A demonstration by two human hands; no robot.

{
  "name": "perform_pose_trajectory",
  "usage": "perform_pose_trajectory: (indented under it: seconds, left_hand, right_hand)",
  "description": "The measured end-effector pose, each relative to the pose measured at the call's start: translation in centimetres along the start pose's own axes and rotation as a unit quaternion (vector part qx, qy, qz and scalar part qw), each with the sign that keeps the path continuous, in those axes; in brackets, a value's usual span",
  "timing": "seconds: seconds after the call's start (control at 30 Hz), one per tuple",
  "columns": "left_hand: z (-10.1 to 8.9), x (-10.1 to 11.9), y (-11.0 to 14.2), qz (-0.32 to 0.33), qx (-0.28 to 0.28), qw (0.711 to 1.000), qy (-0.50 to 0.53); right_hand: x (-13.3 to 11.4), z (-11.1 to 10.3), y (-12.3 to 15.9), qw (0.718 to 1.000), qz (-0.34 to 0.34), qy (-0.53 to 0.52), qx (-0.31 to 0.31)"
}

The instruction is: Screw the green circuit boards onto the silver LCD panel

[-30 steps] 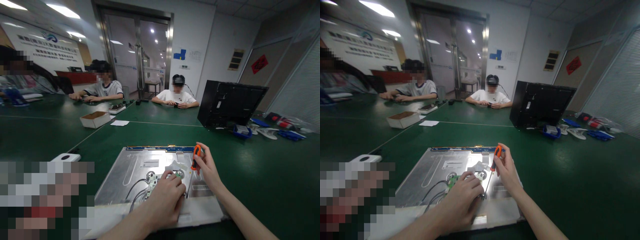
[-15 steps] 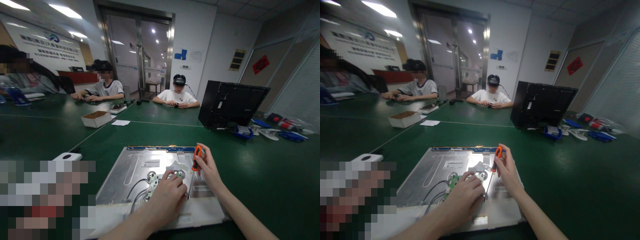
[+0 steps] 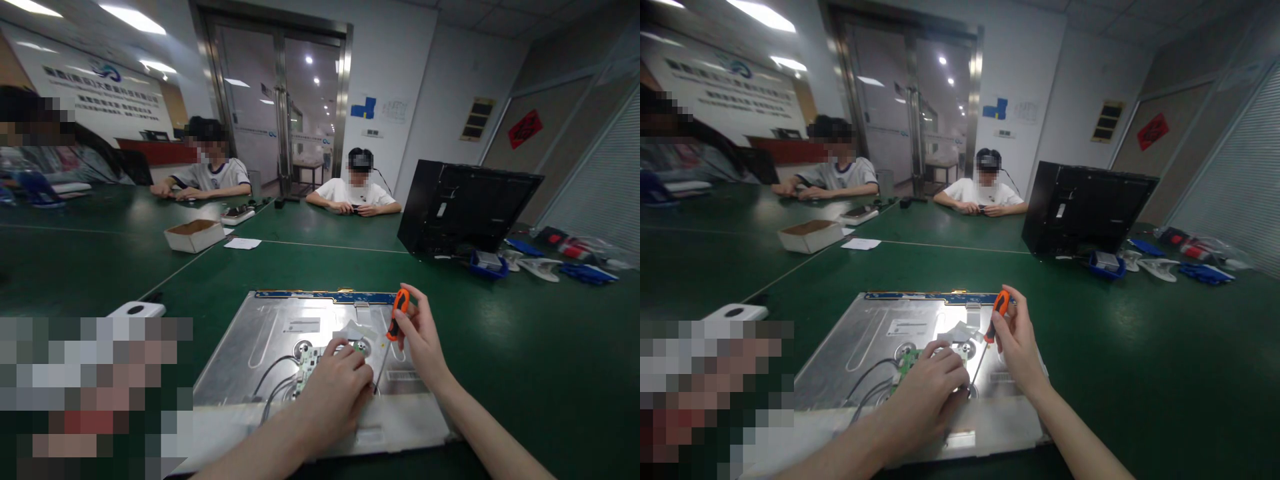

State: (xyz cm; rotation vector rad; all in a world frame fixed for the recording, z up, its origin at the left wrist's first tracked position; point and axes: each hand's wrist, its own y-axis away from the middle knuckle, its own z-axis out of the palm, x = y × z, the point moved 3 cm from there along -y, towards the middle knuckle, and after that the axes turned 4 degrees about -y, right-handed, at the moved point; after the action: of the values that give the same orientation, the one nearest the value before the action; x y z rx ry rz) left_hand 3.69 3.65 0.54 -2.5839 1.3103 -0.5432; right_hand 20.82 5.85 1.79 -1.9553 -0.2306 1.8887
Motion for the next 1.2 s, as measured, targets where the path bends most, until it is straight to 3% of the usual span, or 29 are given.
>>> perform_pose_trajectory:
  seconds: [0.2, 0.33, 0.43, 1.2]
  left_hand:
    - [-0.9, 0.2, 0.0, 0.01, -0.029, 0.999, 0.029]
    - [-0.9, 0.3, -0.1, 0.004, -0.043, 0.999, 0.027]
    - [-0.8, 0.4, -0.1, -0.002, -0.045, 0.999, 0.018]
    - [-0.4, 0.2, -0.1, -0.001, -0.039, 0.999, 0.017]
  right_hand:
    - [-1.4, -0.2, 1.4, 0.982, -0.16, 0.095, 0.012]
    - [-2.2, 0.1, 2.4, 0.937, -0.304, 0.172, -0.013]
    - [-2.5, 0.5, 2.7, 0.914, -0.359, 0.189, -0.028]
    - [-3.3, 1.6, 3.2, 0.902, -0.376, 0.203, -0.068]
